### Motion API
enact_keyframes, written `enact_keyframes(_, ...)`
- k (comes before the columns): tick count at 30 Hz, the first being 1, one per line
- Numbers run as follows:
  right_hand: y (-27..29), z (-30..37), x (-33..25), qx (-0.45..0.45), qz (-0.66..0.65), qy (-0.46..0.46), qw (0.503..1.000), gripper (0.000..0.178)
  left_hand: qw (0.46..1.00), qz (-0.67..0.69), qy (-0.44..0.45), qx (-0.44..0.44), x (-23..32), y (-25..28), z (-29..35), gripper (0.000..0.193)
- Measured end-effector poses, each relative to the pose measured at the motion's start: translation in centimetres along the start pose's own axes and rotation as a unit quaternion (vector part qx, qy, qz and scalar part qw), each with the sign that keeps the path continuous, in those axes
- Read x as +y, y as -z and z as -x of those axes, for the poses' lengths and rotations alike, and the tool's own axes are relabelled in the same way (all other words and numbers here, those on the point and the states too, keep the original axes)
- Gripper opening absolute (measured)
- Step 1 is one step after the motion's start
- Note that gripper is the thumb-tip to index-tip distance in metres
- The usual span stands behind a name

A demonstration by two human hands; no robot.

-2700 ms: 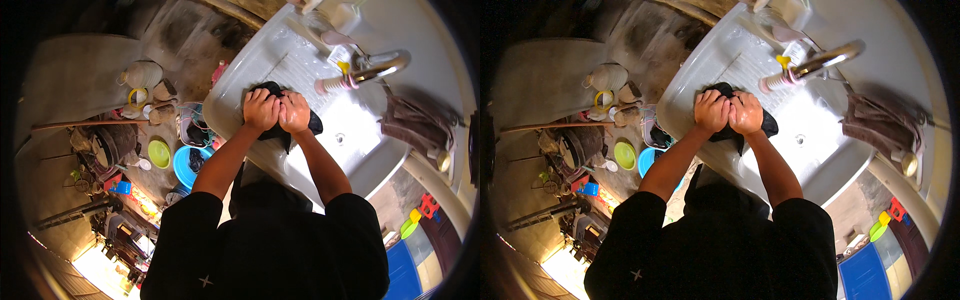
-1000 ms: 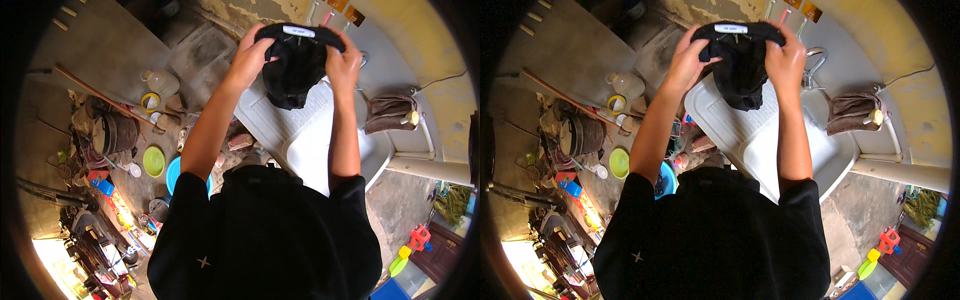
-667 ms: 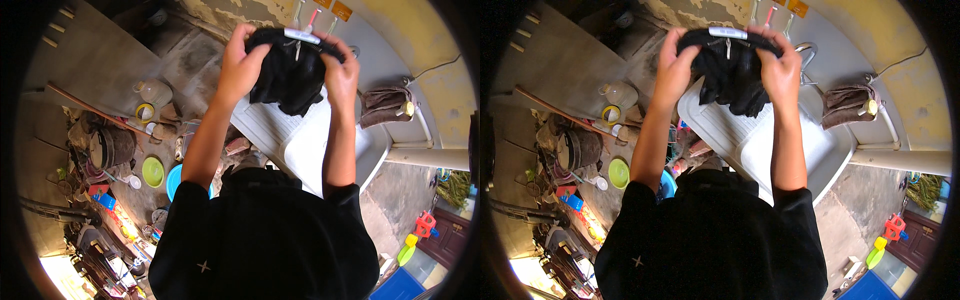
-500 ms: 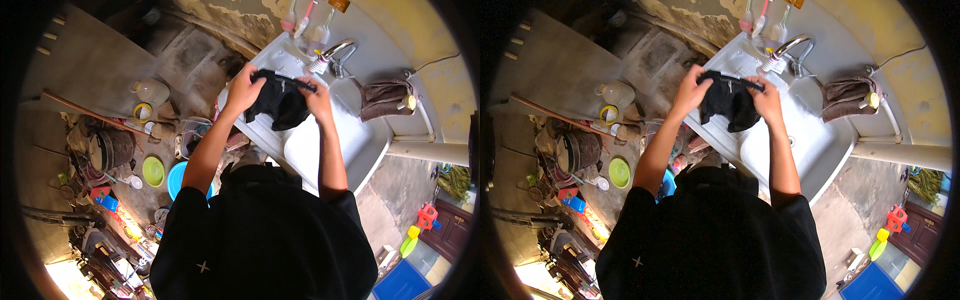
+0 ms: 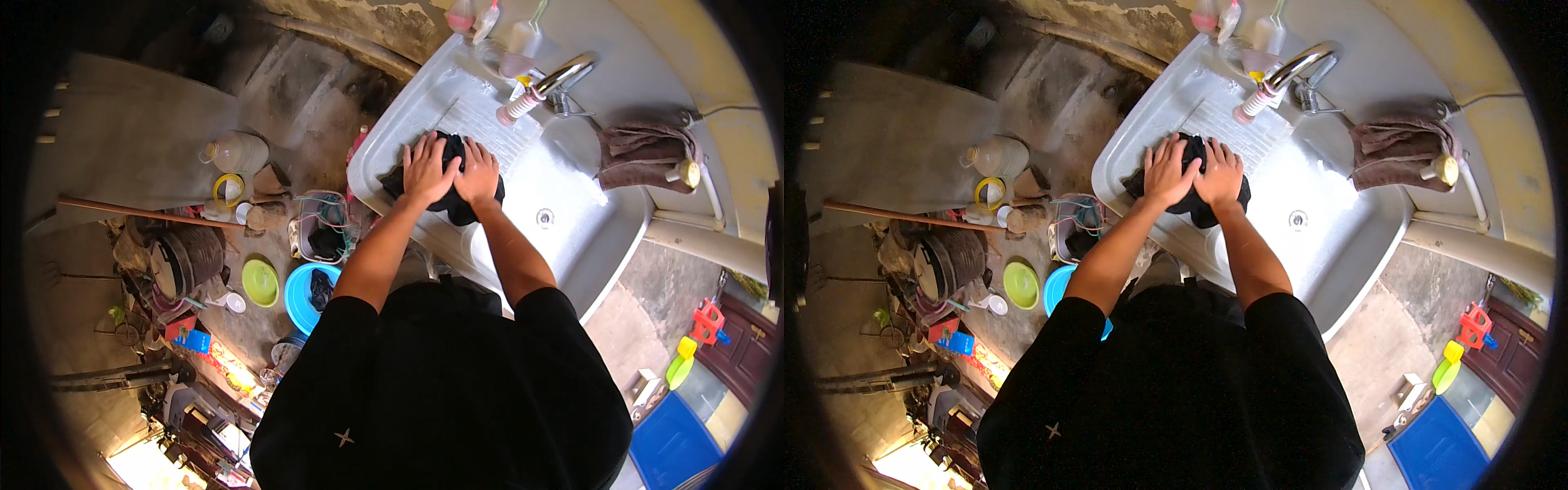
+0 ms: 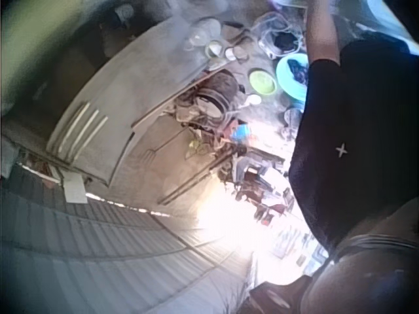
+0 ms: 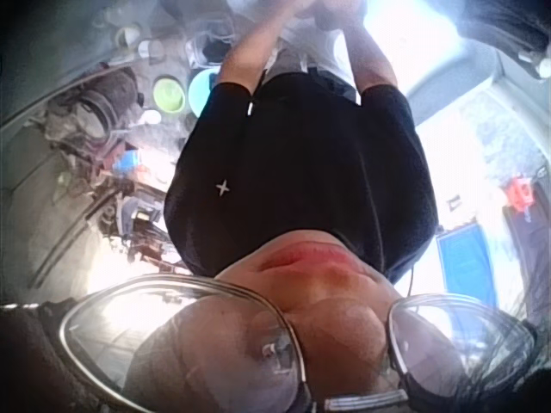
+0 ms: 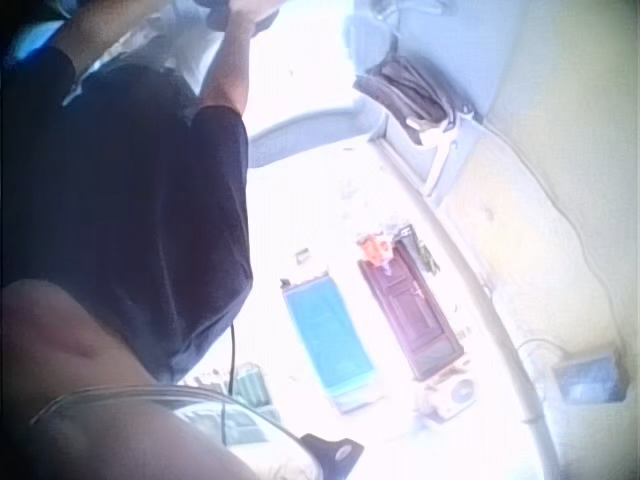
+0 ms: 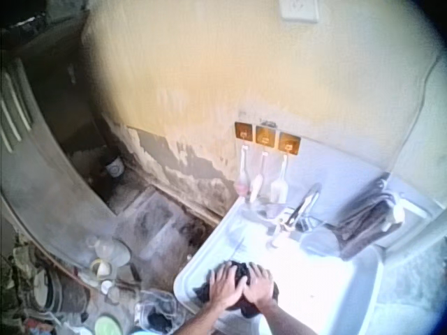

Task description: The person washes a black garment by hand in a sink, using a bar of soap to scrub the fabric, rinsing it under a running faucet, and wringing out the water.

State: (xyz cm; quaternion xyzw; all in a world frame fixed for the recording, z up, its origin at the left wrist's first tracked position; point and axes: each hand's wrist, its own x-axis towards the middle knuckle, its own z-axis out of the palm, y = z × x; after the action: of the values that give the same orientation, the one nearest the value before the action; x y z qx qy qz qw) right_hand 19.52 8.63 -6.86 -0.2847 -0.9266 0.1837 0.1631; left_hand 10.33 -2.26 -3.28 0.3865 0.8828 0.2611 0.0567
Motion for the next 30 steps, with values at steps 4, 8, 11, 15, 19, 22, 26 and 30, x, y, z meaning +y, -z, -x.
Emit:
enact_keyframes(4, 1.3, 2.0, -2.0, 0.007, 0.037, 0.039, 0.999, 0.064, 0.998, -0.033, -0.047, -0.004, 0.0, 0.5, 2.4, 0.061)
enact_keyframes(8, 1.1, 0.0, -2.0, -0.026, 0.011, 0.022, 0.999, 0.060, 0.999, -0.015, -0.036, 0.018, -0.1, -0.5, 0.1, 0.054)
enact_keyframes(11, 0.6, -0.5, -1.5, -0.037, 0.012, 0.013, 0.999, 0.049, 0.998, -0.044, -0.044, 0.034, -0.3, -1.2, -1.0, 0.044)
enact_keyframes(15, -1.4, -2.5, 0.0, -0.014, -0.019, 0.008, 1.000, 0.027, 0.997, -0.058, -0.044, 0.011, -1.1, -2.0, -3.5, 0.036)
enact_keyframes(19, -0.9, -6.8, -0.6, -0.088, -0.001, -0.073, 0.993, 0.027, 0.995, -0.052, 0.021, -0.085, -1.5, -1.3, -8.7, 0.042)
enact_keyframes(22, -1.0, -7.6, -0.7, -0.092, 0.002, -0.100, 0.991, 0.030, 0.982, -0.060, 0.068, -0.166, -0.5, 0.3, -10.6, 0.043)
enact_keyframes(26, 0.6, -7.7, -1.8, 0.052, -0.055, -0.138, 0.988, 0.039, 0.999, -0.018, 0.044, 0.003, -0.6, 1.3, -10.3, 0.041)
enact_keyframes(30, 6.0, -7.6, -3.6, 0.128, -0.196, -0.047, 0.971, 0.037, 0.965, 0.220, 0.078, 0.117, 1.2, 6.3, -10.1, 0.039)
